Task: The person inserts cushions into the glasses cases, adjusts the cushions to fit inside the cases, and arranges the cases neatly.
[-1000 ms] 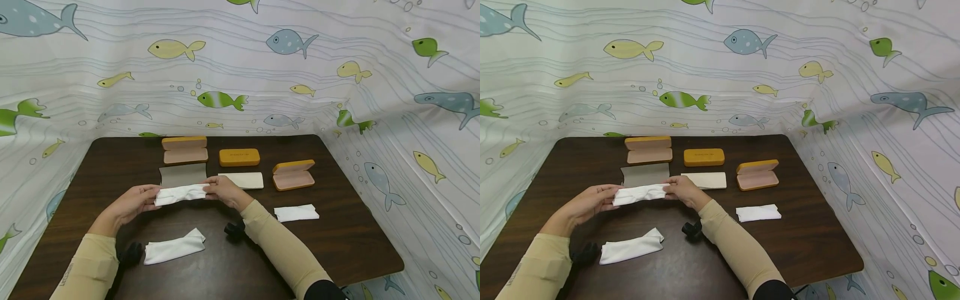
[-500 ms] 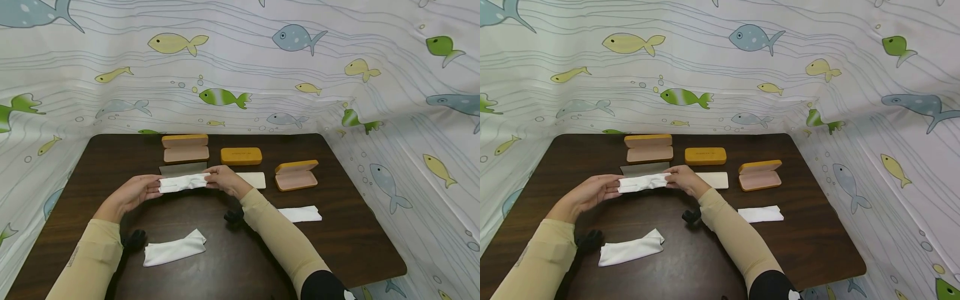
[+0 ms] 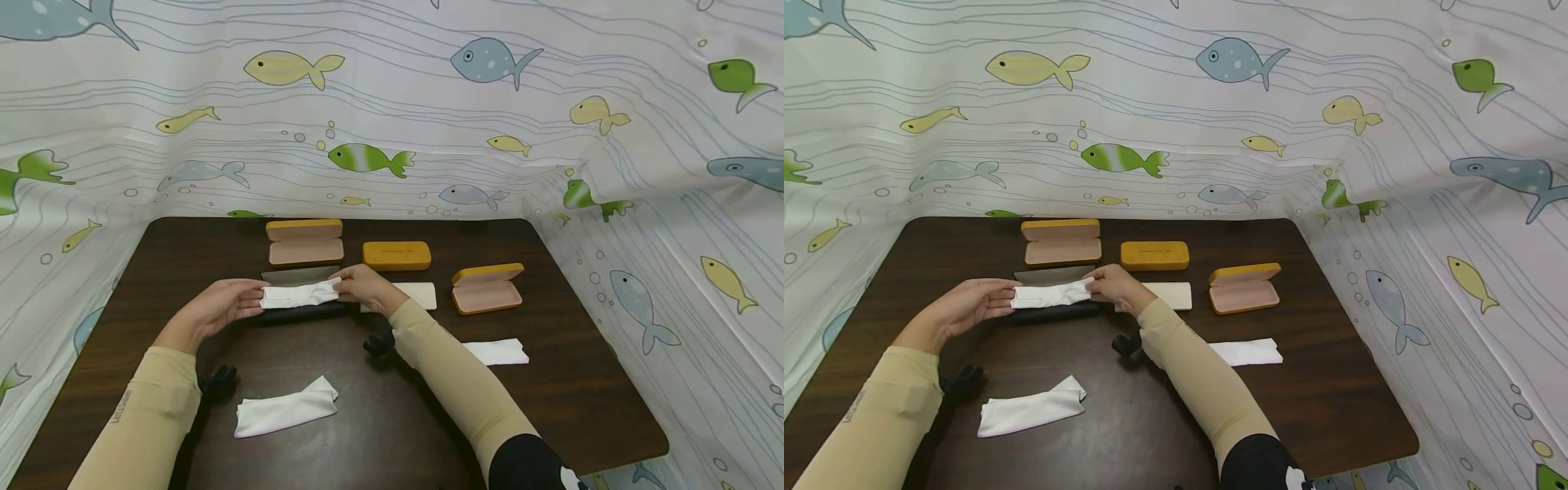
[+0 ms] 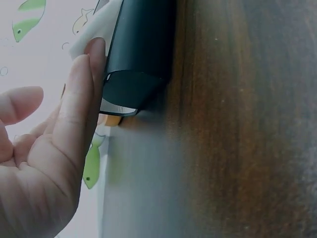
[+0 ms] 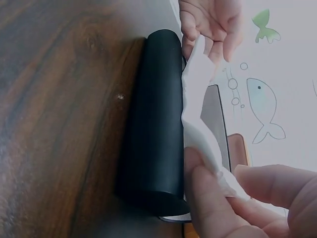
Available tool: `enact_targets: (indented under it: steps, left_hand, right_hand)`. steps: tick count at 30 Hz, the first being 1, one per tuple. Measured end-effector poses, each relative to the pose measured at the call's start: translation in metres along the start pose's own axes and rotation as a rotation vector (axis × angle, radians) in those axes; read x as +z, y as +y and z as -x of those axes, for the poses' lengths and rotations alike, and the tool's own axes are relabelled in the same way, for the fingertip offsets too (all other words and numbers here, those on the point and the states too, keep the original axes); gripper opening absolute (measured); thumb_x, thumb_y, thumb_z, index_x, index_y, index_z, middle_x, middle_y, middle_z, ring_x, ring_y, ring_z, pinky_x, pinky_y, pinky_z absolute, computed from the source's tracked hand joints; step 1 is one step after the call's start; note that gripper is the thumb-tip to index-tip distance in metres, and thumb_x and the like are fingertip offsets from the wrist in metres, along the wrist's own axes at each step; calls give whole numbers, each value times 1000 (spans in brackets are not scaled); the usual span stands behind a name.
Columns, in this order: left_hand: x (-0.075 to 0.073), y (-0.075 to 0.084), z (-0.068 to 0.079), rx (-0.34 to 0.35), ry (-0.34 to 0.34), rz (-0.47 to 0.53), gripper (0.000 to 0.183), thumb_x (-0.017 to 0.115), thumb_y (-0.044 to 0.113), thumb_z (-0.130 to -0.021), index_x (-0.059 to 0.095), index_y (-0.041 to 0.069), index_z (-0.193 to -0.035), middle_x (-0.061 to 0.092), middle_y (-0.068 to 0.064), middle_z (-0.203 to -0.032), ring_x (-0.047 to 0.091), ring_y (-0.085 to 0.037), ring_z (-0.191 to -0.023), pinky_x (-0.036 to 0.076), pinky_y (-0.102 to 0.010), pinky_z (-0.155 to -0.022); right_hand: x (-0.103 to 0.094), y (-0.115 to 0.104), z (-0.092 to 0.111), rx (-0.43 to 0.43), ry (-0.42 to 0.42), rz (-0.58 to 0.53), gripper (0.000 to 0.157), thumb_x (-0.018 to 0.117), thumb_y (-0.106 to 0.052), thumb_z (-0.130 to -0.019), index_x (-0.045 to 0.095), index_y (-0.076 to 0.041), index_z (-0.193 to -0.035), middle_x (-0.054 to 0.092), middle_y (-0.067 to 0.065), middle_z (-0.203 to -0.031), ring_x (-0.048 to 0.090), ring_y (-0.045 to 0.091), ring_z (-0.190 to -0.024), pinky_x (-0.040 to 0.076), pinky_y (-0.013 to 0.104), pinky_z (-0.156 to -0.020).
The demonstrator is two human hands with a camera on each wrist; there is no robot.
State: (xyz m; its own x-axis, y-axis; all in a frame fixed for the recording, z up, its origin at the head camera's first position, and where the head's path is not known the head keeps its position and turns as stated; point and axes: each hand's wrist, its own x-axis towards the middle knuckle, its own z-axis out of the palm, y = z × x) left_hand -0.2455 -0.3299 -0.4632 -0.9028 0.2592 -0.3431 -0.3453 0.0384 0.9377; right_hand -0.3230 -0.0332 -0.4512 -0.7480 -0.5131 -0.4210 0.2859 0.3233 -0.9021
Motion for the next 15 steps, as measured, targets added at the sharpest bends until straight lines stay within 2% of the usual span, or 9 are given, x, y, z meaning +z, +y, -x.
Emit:
enact_targets:
  steps: [4, 7, 10, 12, 15]
  left_hand:
    - [1, 4, 0, -26, 11, -24, 57, 38, 23, -112, 26, -17, -151, 59, -7, -115, 65, -6, -97, 57, -27, -89]
    - [3, 7, 0, -32, 13, -82, 58, 37, 25, -112, 28, -17, -150, 54, -21, -130, 64, -6, -99, 57, -27, -90]
    - [7, 10, 1, -30, 28, -168, 59, 36, 28, -112, 32, -17, -149, 43, -36, -144, 65, -10, -103, 57, -28, -90]
    - [10, 12, 2, -28, 54, -225, 57, 36, 29, -112, 36, -16, -148, 39, -39, -148, 66, -16, -106, 58, -31, -89]
    - [15, 15, 4, -22, 101, -321, 55, 35, 28, -112, 40, -15, -145, 45, -36, -146, 68, -26, -110, 59, -36, -88]
  right_hand:
    - [1, -5, 2, 3, -8, 40, 33, 56, -3, -104, 61, 2, -135, 53, 17, -138, 63, 25, -119, 55, 33, -95]
    - [1, -7, 3, 12, -1, 54, 33, 56, -3, -104, 61, 2, -136, 52, 17, -140, 62, 26, -120, 55, 34, -96]
    - [1, -7, 3, 19, 6, 59, 34, 56, -4, -104, 60, 2, -137, 53, 17, -141, 62, 27, -119, 54, 34, -97]
    - [2, -7, 3, 19, 7, 65, 34, 55, -5, -105, 59, 3, -138, 54, 17, -138, 63, 27, -119, 54, 35, -97]
    - [4, -9, 3, 17, 8, 82, 33, 54, -6, -105, 60, 4, -136, 57, 16, -133, 63, 27, -117, 54, 35, -97]
